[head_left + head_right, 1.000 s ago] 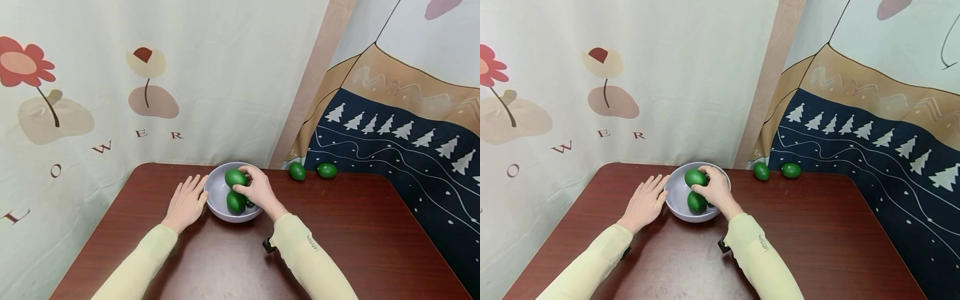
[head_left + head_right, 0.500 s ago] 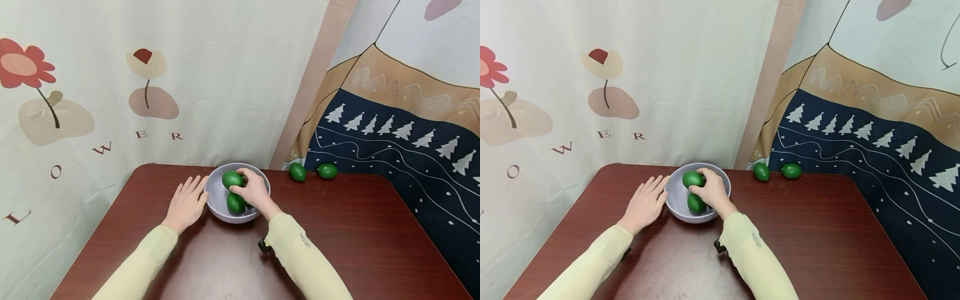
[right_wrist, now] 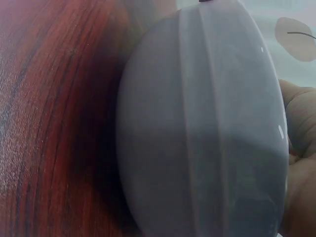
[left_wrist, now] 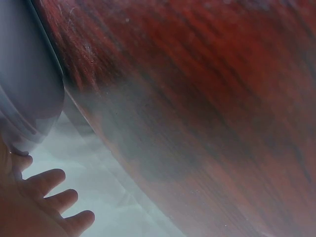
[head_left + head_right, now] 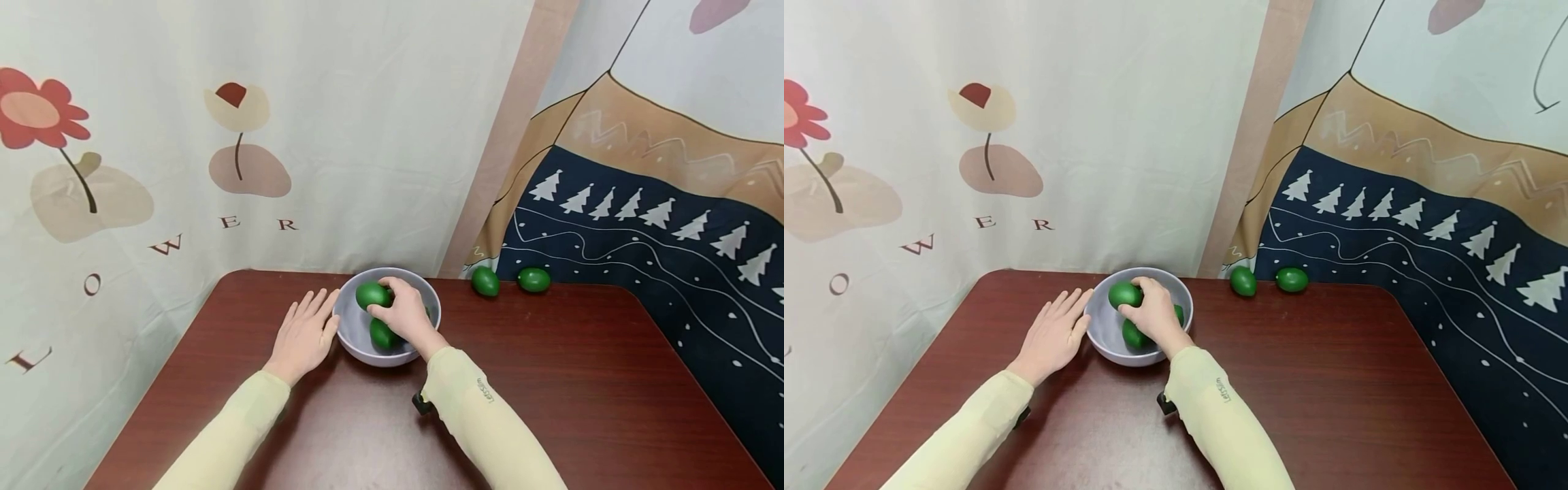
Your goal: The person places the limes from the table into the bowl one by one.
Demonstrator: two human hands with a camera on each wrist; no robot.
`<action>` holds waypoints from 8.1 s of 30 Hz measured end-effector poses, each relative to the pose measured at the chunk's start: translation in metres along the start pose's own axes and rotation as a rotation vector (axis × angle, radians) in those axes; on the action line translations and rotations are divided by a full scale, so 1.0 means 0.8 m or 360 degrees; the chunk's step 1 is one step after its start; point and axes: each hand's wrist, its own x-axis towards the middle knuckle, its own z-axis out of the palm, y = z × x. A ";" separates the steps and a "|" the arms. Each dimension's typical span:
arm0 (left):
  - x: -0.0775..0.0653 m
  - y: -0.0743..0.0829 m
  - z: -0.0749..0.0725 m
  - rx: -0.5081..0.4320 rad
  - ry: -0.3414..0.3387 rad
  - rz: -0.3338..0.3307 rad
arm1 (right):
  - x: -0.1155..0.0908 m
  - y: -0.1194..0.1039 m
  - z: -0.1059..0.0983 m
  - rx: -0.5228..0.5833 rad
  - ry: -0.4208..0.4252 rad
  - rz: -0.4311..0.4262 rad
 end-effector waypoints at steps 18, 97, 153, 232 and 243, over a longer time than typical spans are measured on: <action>0.000 -0.001 0.001 0.0002 0.0003 0.0009 | 0.008 -0.012 0.016 -0.0231 -0.0057 0.0009; 0.001 -0.001 0.004 -0.0033 -0.0003 0.0003 | -0.012 -0.001 -0.002 -0.0462 -0.0064 -0.0230; 0.002 -0.001 0.002 -0.0039 -0.0005 0.0003 | -0.038 0.057 -0.095 0.0026 0.0321 -0.0229; 0.000 0.001 0.003 -0.0027 -0.0002 0.0001 | -0.009 0.187 -0.158 -0.0218 0.0538 0.0295; 0.002 -0.001 0.005 -0.0014 0.0020 0.0017 | -0.002 0.195 -0.151 -0.0250 0.0498 0.0335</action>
